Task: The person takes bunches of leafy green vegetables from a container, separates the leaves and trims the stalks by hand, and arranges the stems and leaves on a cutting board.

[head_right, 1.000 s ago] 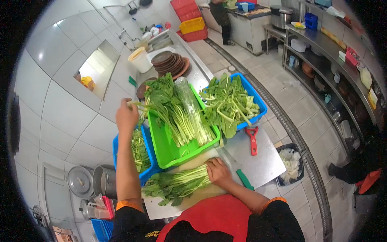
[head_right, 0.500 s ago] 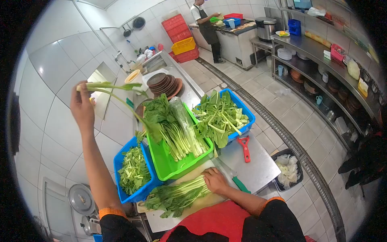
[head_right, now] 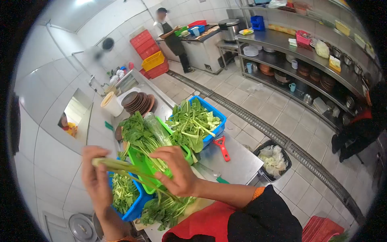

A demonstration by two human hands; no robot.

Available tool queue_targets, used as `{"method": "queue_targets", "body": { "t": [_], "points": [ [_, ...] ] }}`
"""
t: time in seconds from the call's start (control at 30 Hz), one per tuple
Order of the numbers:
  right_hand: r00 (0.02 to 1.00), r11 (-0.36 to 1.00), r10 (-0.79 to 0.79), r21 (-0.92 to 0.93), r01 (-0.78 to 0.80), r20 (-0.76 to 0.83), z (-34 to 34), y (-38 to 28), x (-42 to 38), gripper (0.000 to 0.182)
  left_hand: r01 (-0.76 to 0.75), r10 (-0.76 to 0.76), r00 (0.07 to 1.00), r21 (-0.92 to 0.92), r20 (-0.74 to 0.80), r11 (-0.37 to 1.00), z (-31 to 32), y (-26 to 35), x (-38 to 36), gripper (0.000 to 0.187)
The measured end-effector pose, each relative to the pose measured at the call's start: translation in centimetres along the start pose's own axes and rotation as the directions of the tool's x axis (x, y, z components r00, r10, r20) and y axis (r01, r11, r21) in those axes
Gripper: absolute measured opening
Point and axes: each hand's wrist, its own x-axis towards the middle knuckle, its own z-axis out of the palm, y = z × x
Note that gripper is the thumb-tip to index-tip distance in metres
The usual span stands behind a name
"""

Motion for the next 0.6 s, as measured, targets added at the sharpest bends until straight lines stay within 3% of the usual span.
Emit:
{"method": "queue_targets", "body": {
  "t": [0.07, 0.1, 0.13, 0.2, 0.27, 0.3, 0.33, 0.37, 0.43, 0.53, 0.6],
  "points": [
    [0.961, 0.979, -0.063, 0.205, 0.008, 0.267, 0.6, -2.3, 1.7, 0.036, 0.061, -0.034, 0.979, -0.128, 0.201, 0.990, 1.3, 0.8, -0.2, 0.027],
    [0.918, 0.976, 0.083, 0.152, -0.153, 0.388, 0.7, -2.8, 1.1, 0.039, 0.082, -0.059, 0.979, -0.112, 0.195, 0.990, 1.8, 0.9, -0.3, 0.027],
    [0.910, 0.971, 0.085, 0.171, -0.167, 0.407, 1.0, -2.6, 0.7, 0.039, 0.124, -0.088, 0.975, -0.174, 0.204, 0.977, 2.3, 0.7, -0.3, 0.030],
    [0.981, 0.997, 0.071, 0.003, -0.073, 0.180, 1.8, -1.8, 0.1, 0.039, 0.270, -0.210, 0.956, -0.331, 0.205, 0.904, 3.0, 0.0, -0.4, 0.037],
    [0.943, 0.963, 0.218, 0.102, -0.250, 0.250, 1.4, -1.3, 1.1, 0.037, 0.440, -0.370, 0.897, -0.549, 0.241, 0.710, 3.3, -0.6, -0.2, 0.039],
    [0.873, 0.893, 0.364, 0.145, -0.426, 0.324, 1.1, -1.7, 2.0, 0.036, 0.426, -0.353, 0.904, -0.597, 0.243, 0.680, 3.9, -1.3, 0.0, 0.039],
    [0.779, 0.796, 0.485, 0.168, -0.582, 0.398, 0.8, -2.2, 2.9, 0.035, 0.463, -0.352, 0.886, -0.558, 0.302, 0.688, 3.8, -2.1, 0.1, 0.039],
    [0.764, 0.783, 0.487, 0.176, -0.596, 0.423, 0.5, -2.1, 3.5, 0.035, 0.494, -0.375, 0.869, -0.539, 0.322, 0.682, 3.8, -2.7, 0.3, 0.040],
    [0.660, 0.629, 0.509, 0.285, -0.723, 0.553, 0.0, -1.6, 4.7, 0.034, 0.516, -0.396, 0.856, -0.515, 0.331, 0.685, 3.7, -3.7, 0.6, 0.042],
    [0.724, 0.614, 0.440, 0.411, -0.674, 0.531, -0.3, -0.2, 5.1, 0.032, 0.486, -0.404, 0.873, -0.538, 0.272, 0.688, 3.2, -4.6, 1.1, 0.043],
    [0.742, 0.663, 0.424, 0.381, -0.645, 0.519, -0.7, 0.2, 5.3, 0.029, 0.477, -0.446, 0.871, -0.568, 0.205, 0.671, 2.7, -4.8, 1.6, 0.045]
  ]
}}
